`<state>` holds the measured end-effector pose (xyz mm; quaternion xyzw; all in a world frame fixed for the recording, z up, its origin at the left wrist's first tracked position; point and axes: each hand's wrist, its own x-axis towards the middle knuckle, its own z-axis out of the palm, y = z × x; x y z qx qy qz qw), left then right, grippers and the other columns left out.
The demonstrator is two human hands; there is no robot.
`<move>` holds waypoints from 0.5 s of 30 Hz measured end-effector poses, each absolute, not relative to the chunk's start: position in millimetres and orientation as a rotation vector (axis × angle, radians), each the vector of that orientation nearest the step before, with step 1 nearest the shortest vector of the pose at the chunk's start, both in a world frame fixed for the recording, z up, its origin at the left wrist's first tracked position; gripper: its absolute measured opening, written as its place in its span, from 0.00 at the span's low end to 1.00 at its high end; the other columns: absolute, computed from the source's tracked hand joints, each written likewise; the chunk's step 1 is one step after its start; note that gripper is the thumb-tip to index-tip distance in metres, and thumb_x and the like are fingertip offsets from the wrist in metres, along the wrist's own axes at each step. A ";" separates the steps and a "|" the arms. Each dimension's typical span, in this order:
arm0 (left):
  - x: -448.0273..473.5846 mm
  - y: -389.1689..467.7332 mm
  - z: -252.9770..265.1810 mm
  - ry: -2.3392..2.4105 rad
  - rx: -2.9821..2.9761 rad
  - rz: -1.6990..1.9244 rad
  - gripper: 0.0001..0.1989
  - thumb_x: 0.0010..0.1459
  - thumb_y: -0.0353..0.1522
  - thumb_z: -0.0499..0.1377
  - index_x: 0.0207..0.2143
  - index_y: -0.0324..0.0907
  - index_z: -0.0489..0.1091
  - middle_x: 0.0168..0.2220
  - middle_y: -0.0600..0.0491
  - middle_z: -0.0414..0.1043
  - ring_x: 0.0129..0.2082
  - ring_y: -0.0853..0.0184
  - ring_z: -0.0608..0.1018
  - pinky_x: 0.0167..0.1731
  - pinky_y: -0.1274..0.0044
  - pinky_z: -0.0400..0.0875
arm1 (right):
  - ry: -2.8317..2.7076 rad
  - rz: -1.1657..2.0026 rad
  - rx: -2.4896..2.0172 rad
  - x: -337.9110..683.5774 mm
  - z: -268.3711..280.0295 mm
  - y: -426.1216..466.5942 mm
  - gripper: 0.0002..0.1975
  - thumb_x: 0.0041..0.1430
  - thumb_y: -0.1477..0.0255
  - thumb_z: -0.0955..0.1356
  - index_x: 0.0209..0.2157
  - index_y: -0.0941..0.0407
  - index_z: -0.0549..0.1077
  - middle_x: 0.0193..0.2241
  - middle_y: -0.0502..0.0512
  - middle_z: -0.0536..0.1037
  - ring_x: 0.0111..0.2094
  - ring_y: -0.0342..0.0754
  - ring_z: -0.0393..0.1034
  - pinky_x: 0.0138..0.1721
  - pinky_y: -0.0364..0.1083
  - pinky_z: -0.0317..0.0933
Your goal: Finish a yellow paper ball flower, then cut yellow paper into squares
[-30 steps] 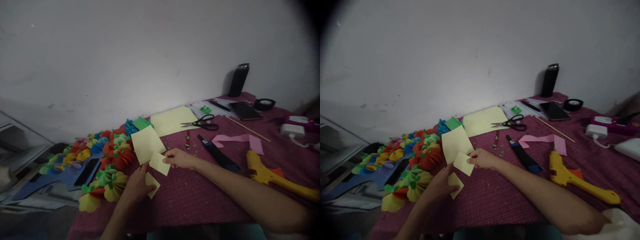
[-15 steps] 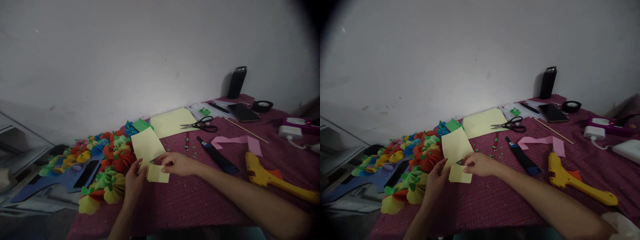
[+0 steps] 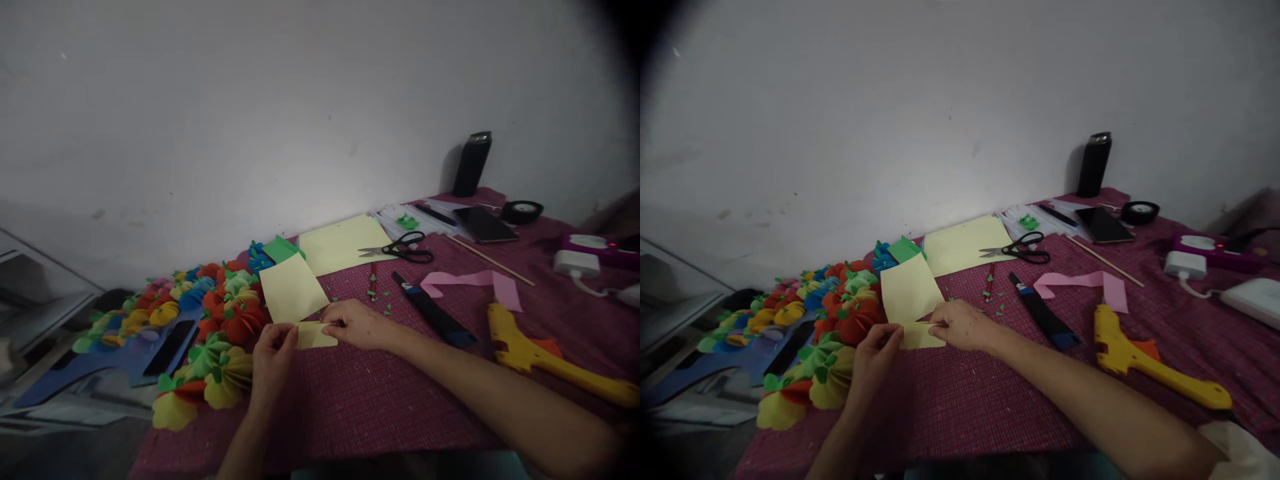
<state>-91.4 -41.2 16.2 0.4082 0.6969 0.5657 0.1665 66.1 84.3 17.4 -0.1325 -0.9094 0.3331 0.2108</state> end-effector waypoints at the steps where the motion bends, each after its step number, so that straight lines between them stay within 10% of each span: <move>1: -90.8 -41.2 17.4 1.978 1.203 1.618 0.09 0.44 0.37 0.62 0.24 0.39 0.71 0.27 0.54 0.69 0.28 0.69 0.71 0.28 0.81 0.64 | -2.535 0.909 -0.375 66.1 17.9 84.3 0.09 0.55 0.72 0.63 0.25 0.58 0.73 0.26 0.52 0.73 0.28 0.42 0.65 0.30 0.41 0.53; 7: -77.5 -34.0 11.7 1.708 1.158 1.552 0.14 0.52 0.38 0.57 0.40 0.41 0.68 0.33 0.53 0.73 0.33 0.67 0.73 0.33 0.79 0.66 | -2.577 0.780 -0.428 68.4 22.8 85.0 0.09 0.55 0.72 0.62 0.27 0.58 0.74 0.27 0.53 0.73 0.29 0.43 0.64 0.30 0.41 0.52; 15: -81.0 -21.3 -7.1 1.543 1.012 1.547 0.09 0.49 0.36 0.60 0.31 0.39 0.68 0.28 0.54 0.72 0.28 0.70 0.72 0.30 0.80 0.65 | -2.377 1.107 -0.525 66.0 5.8 95.6 0.14 0.48 0.74 0.67 0.39 0.57 0.66 0.24 0.47 0.68 0.24 0.41 0.61 0.25 0.39 0.52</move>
